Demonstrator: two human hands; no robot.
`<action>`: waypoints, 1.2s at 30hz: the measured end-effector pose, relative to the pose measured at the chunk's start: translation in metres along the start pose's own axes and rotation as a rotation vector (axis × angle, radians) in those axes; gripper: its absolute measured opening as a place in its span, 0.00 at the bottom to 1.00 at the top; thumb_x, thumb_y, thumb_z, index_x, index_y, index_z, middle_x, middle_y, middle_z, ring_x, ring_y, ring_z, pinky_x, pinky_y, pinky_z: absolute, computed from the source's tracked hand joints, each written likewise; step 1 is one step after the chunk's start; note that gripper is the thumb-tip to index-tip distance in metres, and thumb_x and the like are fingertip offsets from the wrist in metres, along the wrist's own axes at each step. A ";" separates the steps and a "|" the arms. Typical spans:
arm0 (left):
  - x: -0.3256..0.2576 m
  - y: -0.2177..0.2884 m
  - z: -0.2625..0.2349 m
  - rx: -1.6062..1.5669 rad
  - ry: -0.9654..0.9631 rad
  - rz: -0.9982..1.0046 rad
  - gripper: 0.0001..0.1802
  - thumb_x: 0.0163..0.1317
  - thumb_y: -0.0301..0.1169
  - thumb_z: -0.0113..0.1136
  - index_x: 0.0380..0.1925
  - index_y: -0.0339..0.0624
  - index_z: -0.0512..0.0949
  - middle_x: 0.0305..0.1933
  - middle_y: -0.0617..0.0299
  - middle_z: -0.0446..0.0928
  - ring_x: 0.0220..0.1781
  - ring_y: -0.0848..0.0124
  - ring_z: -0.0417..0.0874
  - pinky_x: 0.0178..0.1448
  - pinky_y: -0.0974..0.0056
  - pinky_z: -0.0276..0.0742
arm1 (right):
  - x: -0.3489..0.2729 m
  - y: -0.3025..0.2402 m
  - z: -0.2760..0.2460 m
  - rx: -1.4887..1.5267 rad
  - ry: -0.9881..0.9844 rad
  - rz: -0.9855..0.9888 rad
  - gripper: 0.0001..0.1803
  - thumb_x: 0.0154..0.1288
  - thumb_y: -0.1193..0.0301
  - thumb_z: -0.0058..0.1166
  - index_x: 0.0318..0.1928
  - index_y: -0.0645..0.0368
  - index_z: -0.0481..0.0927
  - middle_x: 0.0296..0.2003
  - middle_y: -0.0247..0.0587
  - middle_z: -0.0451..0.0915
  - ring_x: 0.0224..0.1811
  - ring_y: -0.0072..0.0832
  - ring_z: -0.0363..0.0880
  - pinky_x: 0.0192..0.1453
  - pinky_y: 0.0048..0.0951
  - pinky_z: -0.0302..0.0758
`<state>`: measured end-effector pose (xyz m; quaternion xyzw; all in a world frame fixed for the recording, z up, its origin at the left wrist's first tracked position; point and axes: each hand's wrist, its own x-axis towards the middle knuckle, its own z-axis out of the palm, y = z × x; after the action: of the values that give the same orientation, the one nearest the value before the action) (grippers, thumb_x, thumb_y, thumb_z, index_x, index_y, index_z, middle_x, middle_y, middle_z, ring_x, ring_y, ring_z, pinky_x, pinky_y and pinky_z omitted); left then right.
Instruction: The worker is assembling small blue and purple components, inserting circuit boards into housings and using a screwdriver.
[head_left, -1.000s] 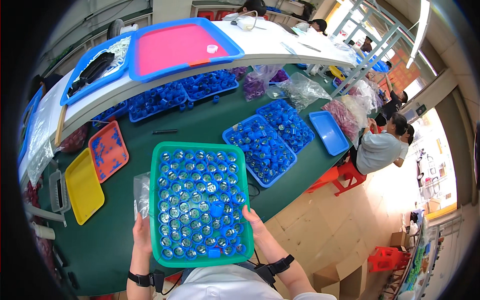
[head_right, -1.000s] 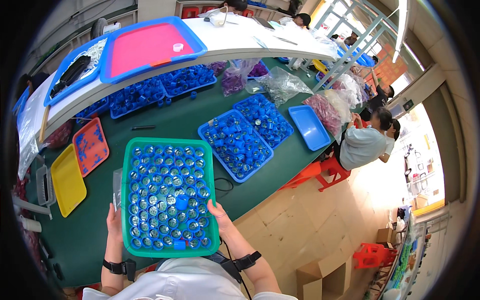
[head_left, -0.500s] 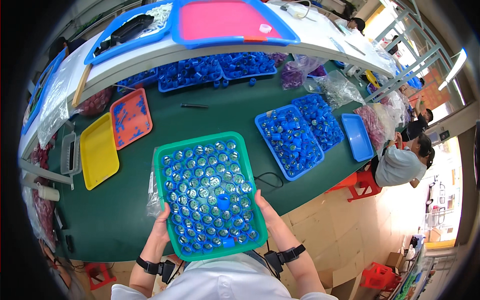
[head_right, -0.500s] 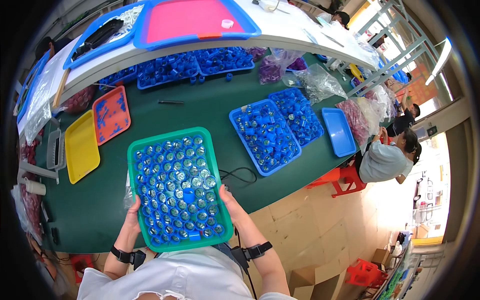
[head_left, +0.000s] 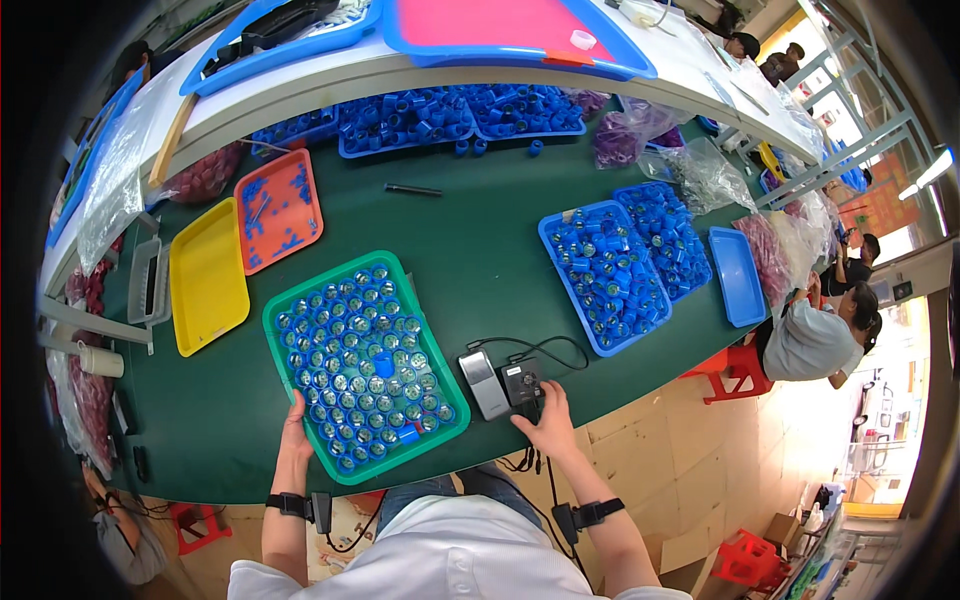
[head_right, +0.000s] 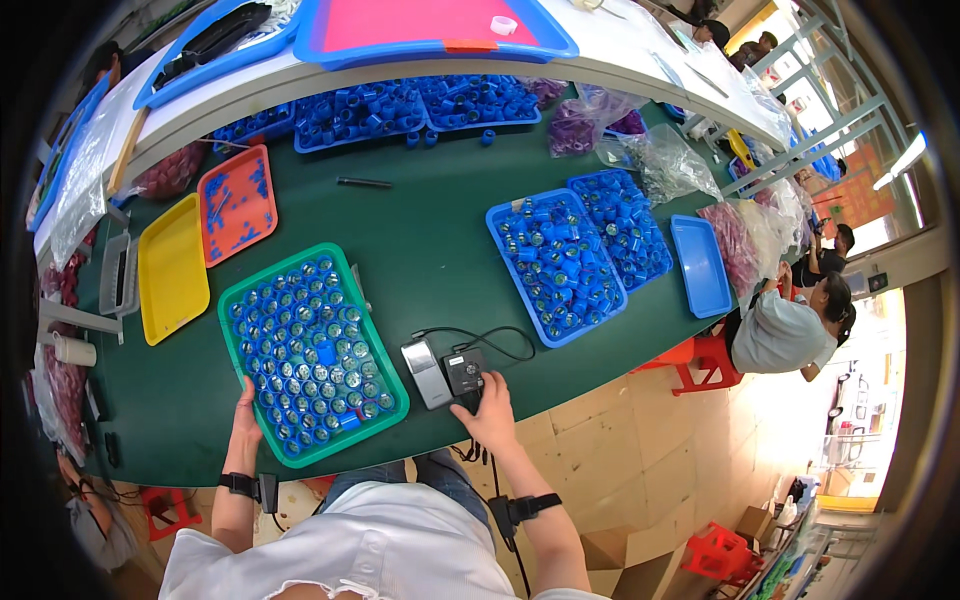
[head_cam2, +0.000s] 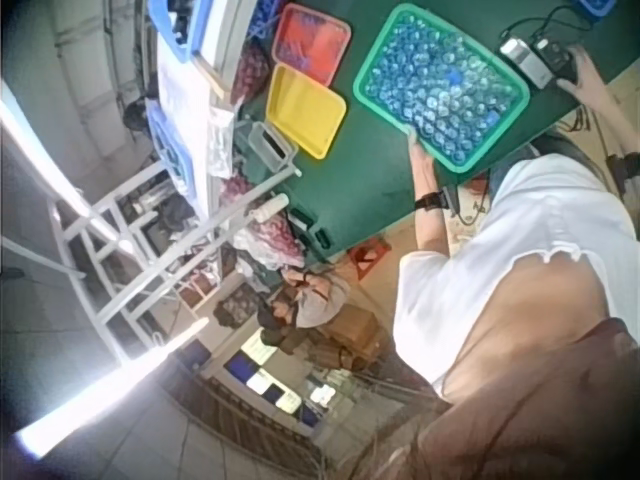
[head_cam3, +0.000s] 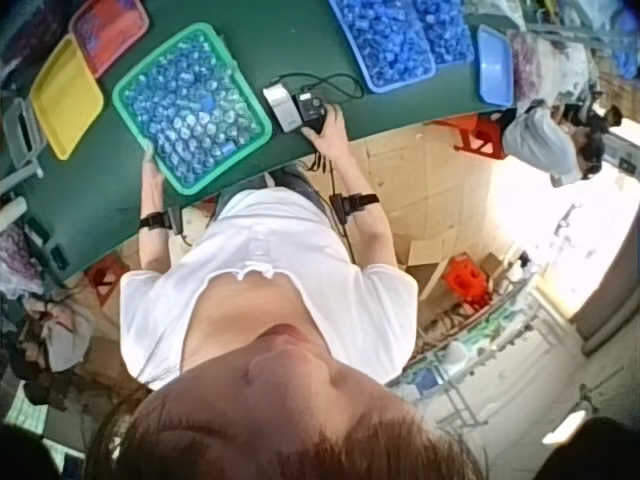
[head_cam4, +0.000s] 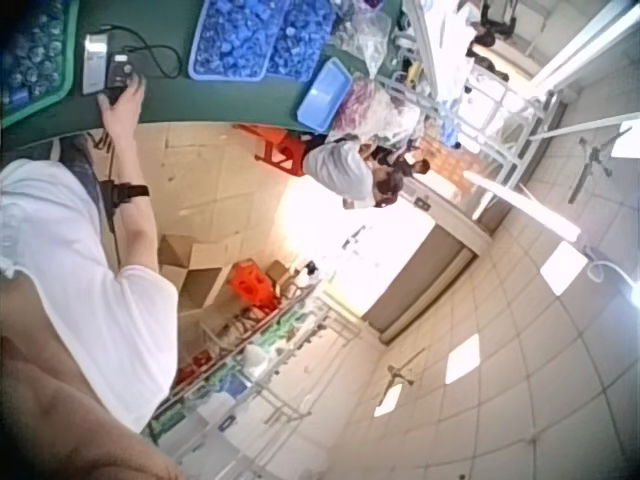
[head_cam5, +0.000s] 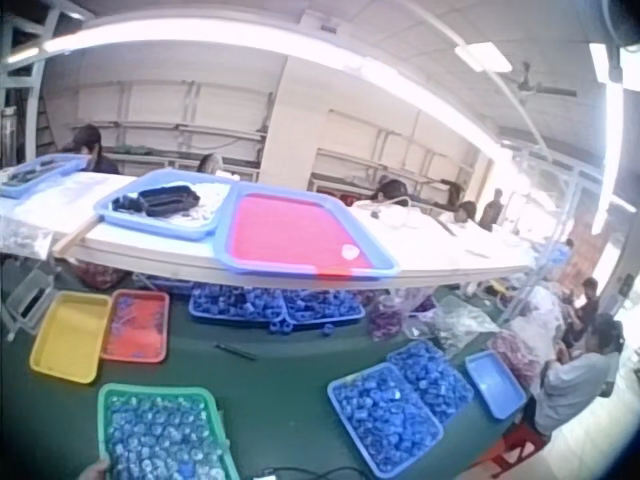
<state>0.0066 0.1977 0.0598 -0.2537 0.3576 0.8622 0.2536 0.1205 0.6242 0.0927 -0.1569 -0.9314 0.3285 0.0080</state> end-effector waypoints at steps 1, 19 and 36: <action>0.003 0.002 -0.006 -0.017 0.008 -0.022 0.31 0.59 0.50 0.53 0.57 0.45 0.65 0.57 0.60 0.70 0.56 0.62 0.73 0.59 0.53 0.69 | 0.005 -0.011 0.003 -0.075 -0.038 0.004 0.45 0.45 0.59 0.66 0.58 0.67 0.58 0.58 0.59 0.58 0.58 0.51 0.61 0.60 0.43 0.62; 0.052 0.009 -0.031 0.871 0.399 0.377 0.33 0.66 0.54 0.36 0.44 0.30 0.72 0.42 0.52 0.76 0.41 0.65 0.75 0.44 0.60 0.70 | 0.040 0.009 0.040 0.052 -0.024 0.313 0.48 0.47 0.57 0.65 0.59 0.77 0.55 0.50 0.65 0.69 0.53 0.49 0.70 0.57 0.36 0.67; -0.079 -0.015 0.156 1.383 0.437 0.770 0.05 0.58 0.25 0.51 0.29 0.34 0.74 0.23 0.53 0.73 0.26 0.63 0.77 0.33 0.63 0.71 | 0.069 0.029 0.013 0.092 -0.231 0.269 0.42 0.38 0.59 0.71 0.51 0.69 0.67 0.46 0.57 0.71 0.49 0.49 0.71 0.55 0.39 0.69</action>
<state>0.0346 0.3029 0.1978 -0.0620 0.9116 0.4048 -0.0362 0.0613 0.6579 0.0586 -0.2408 -0.8806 0.3848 -0.1361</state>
